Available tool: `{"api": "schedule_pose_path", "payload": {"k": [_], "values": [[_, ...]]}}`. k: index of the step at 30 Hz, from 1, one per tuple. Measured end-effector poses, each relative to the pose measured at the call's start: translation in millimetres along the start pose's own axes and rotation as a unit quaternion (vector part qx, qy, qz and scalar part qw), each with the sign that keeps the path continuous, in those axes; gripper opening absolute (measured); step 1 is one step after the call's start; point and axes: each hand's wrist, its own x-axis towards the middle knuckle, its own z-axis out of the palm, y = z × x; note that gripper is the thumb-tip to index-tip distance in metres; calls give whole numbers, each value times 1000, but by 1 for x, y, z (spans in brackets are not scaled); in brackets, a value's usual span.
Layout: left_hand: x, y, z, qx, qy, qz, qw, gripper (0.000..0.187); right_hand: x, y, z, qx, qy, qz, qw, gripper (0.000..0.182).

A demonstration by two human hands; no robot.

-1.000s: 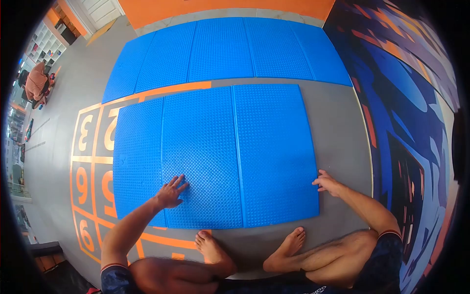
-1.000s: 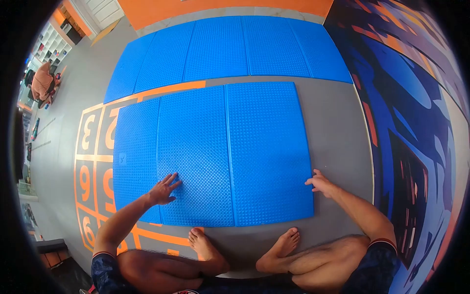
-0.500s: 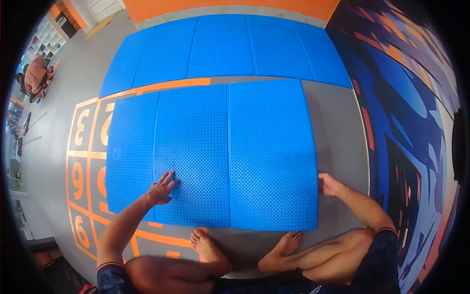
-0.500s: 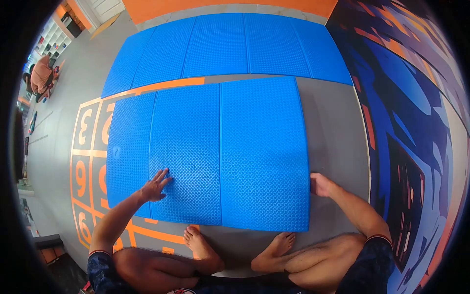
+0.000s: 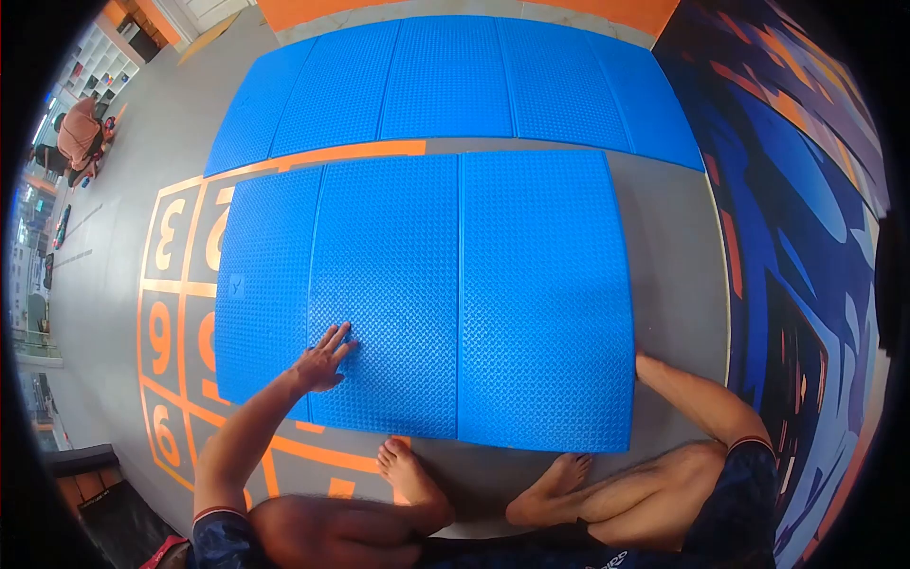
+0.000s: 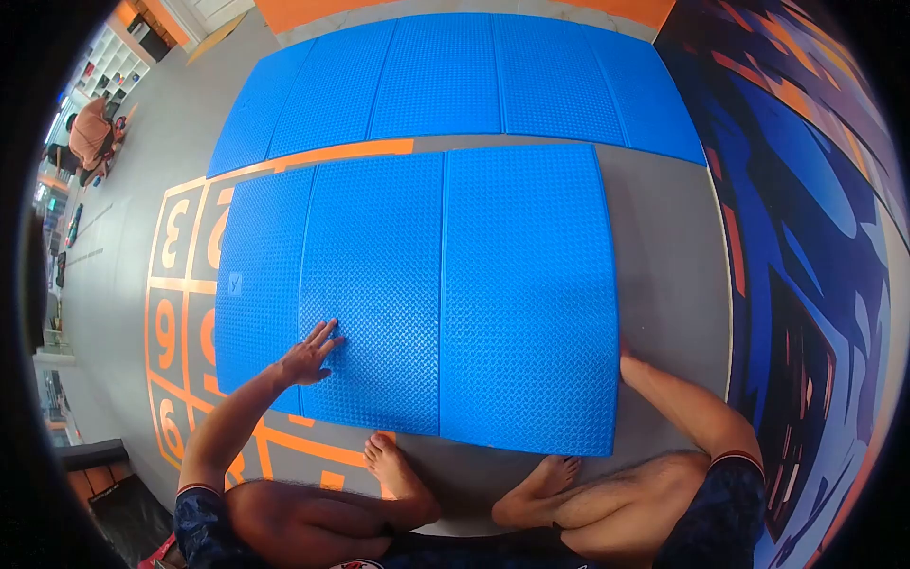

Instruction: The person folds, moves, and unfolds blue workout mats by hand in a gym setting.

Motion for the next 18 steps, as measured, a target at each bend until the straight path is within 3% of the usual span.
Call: {"api": "schedule_pose_path", "payload": {"k": [5, 10, 13, 16, 18], "values": [[-11, 8, -18, -17, -16, -37, 999, 77, 10, 8, -24, -9, 43, -1, 999, 48], [-15, 2, -18, 12, -16, -42, 999, 84, 21, 18, -37, -19, 43, -8, 999, 47], [-19, 2, -20, 31, -21, -45, 998, 87, 9, 7, -36, -66, 98, 15, 993, 45], [-19, 0, -14, 32, -4, -40, 999, 89, 60, 78, -67, -77, 111, -2, 991, 41], [-19, -2, -9, 31, 4, -42, 999, 89, 36, 57, -62, -64, 141, 22, 988, 36]]}}
